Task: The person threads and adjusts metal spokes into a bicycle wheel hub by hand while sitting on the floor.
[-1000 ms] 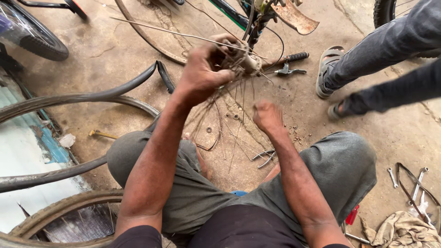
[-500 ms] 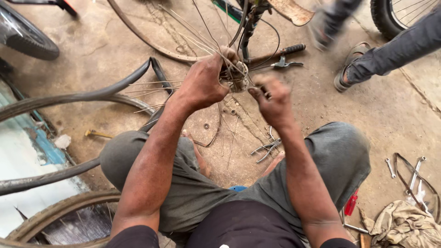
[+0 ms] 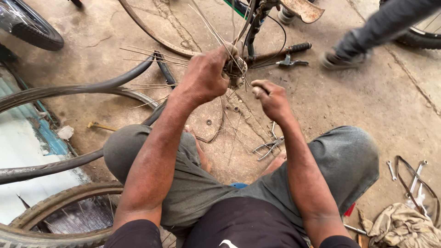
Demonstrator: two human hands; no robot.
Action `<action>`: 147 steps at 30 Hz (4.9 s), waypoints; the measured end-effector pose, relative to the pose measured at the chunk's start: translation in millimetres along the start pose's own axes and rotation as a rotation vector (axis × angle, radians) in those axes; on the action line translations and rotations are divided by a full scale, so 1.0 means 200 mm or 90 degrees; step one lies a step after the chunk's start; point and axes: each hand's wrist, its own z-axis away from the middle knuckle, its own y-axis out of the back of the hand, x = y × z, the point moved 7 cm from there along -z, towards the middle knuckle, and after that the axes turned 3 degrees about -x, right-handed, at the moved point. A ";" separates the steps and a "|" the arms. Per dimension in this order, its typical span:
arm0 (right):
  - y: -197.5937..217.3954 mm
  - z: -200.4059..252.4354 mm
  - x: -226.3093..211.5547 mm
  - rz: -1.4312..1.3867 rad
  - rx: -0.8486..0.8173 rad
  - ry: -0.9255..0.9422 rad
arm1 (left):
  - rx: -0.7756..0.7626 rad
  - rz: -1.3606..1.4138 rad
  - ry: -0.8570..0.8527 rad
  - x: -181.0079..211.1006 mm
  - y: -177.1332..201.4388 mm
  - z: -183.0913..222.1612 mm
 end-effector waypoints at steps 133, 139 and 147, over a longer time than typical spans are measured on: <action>-0.19 0.13 -0.38 -0.132 0.202 0.134 | 0.225 0.788 0.059 -0.13 -0.38 0.16; -0.15 0.11 -0.43 -0.190 0.183 0.253 | 0.269 0.740 0.070 -0.19 -0.35 0.17; -0.09 0.07 -0.45 0.148 0.169 0.376 | 0.311 0.658 0.009 -0.26 -0.38 0.14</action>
